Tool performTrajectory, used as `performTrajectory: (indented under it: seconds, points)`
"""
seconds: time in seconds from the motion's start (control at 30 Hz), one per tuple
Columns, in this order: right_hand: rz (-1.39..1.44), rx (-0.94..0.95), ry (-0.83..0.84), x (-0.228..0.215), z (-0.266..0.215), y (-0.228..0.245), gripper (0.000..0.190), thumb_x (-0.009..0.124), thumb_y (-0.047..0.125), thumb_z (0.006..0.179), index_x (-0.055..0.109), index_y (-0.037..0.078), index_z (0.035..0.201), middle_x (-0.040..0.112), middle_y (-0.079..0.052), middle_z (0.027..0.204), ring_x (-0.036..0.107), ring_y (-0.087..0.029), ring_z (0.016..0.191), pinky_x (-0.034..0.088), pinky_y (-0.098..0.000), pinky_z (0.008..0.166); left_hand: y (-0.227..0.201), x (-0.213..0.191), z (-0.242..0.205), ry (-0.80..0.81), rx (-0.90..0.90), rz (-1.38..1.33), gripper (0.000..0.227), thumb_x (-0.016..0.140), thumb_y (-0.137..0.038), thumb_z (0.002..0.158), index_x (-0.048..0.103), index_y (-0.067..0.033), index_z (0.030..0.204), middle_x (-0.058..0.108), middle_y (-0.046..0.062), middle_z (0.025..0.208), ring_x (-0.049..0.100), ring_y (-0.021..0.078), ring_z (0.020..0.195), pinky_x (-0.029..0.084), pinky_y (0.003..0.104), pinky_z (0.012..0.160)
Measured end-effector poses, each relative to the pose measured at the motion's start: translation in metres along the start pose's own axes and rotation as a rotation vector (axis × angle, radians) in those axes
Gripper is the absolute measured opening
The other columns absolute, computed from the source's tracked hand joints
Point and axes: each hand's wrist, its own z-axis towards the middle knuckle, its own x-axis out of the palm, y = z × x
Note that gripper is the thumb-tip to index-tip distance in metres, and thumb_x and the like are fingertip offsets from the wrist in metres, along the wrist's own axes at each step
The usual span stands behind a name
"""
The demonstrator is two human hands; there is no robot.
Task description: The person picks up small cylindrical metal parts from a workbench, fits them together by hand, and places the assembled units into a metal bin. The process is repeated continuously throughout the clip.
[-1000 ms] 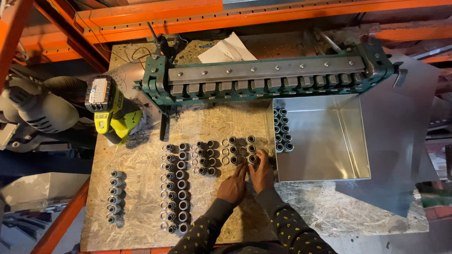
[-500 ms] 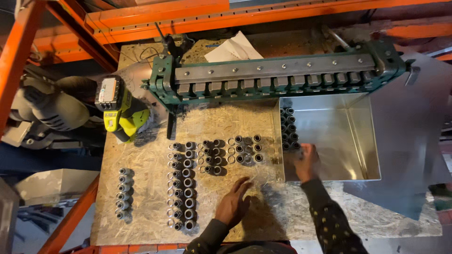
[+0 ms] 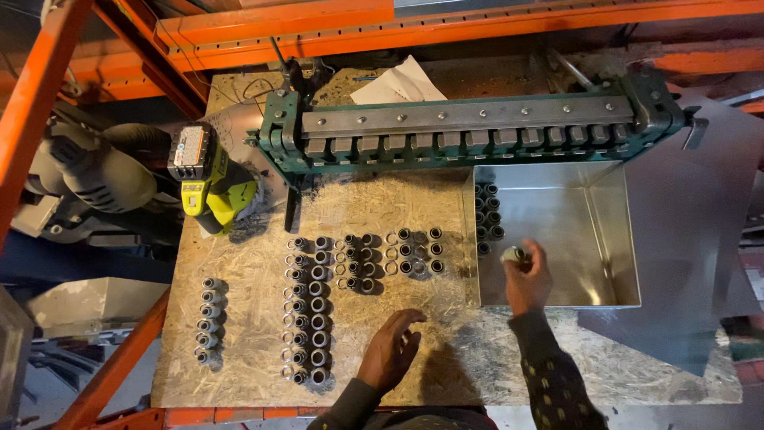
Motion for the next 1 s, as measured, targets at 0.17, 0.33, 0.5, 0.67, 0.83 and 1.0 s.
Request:
performTrajectory:
  seconds: [0.17, 0.33, 0.5, 0.67, 0.83, 1.0]
  points:
    - [0.592, 0.151, 0.38, -0.012, -0.083, 0.042, 0.034, 0.082, 0.026, 0.1, 0.077, 0.006, 0.127, 0.089, -0.016, 0.118, 0.082, -0.024, 0.098, 0.067, -0.0426, 0.089, -0.027, -0.01, 0.0, -0.068, 0.157, -0.062, 0.061, 0.076, -0.021, 0.114, 0.05, -0.0105, 0.169, 0.071, 0.02, 0.153, 0.077, 0.0336, 0.121, 0.067, 0.046, 0.086]
    - [0.571, 0.406, 0.873, -0.01, -0.153, 0.048, 0.052, 0.089, 0.015, 0.098, 0.079, -0.003, 0.146, 0.092, -0.022, 0.131, 0.087, -0.034, 0.122, 0.068, -0.0495, 0.117, -0.051, -0.038, -0.001, 0.021, 0.207, -0.172, 0.041, 0.079, 0.002, 0.108, 0.072, -0.008, 0.146, 0.076, 0.016, 0.139, 0.076, 0.0298, 0.108, 0.064, 0.041, 0.091]
    - [0.486, 0.322, 0.861, 0.005, -0.167, 0.035, 0.056, 0.091, 0.021, 0.097, 0.079, 0.0, 0.148, 0.09, -0.018, 0.132, 0.085, -0.027, 0.119, 0.068, -0.041, 0.111, -0.031, -0.041, -0.02, -0.056, 0.152, -0.264, 0.039, 0.09, -0.005, 0.103, 0.079, -0.0127, 0.14, 0.08, 0.01, 0.125, 0.079, 0.0261, 0.106, 0.065, 0.038, 0.088]
    - [0.499, 0.225, 0.843, 0.014, -0.18, 0.035, 0.048, 0.09, 0.017, 0.101, 0.082, 0.0, 0.146, 0.078, -0.009, 0.109, 0.081, -0.02, 0.107, 0.071, -0.0385, 0.108, -0.006, -0.038, -0.029, -0.085, -0.193, -0.407, 0.035, 0.088, -0.033, 0.108, 0.083, -0.0049, 0.129, 0.071, 0.001, 0.081, 0.063, 0.0115, 0.073, 0.051, 0.032, 0.066]
    - [0.435, 0.269, 0.746, 0.02, -0.196, 0.056, 0.055, 0.093, 0.022, 0.096, 0.084, 0.005, 0.147, 0.088, -0.013, 0.123, 0.082, -0.022, 0.117, 0.063, -0.0333, 0.108, -0.024, -0.077, -0.033, 0.009, -0.09, -0.252, 0.059, 0.082, -0.038, 0.104, 0.066, -0.0099, 0.153, 0.07, 0.015, 0.159, 0.076, 0.029, 0.129, 0.072, 0.042, 0.096]
    - [0.502, 0.206, 0.767, 0.04, -0.214, 0.034, 0.052, 0.09, 0.014, 0.1, 0.08, 0.002, 0.15, 0.085, -0.012, 0.126, 0.08, -0.021, 0.115, 0.064, -0.0337, 0.106, -0.013, -0.09, -0.043, -0.033, -0.133, -0.369, 0.036, 0.072, -0.015, 0.11, 0.068, -0.0093, 0.145, 0.08, 0.014, 0.104, 0.073, 0.0223, 0.081, 0.065, 0.035, 0.068]
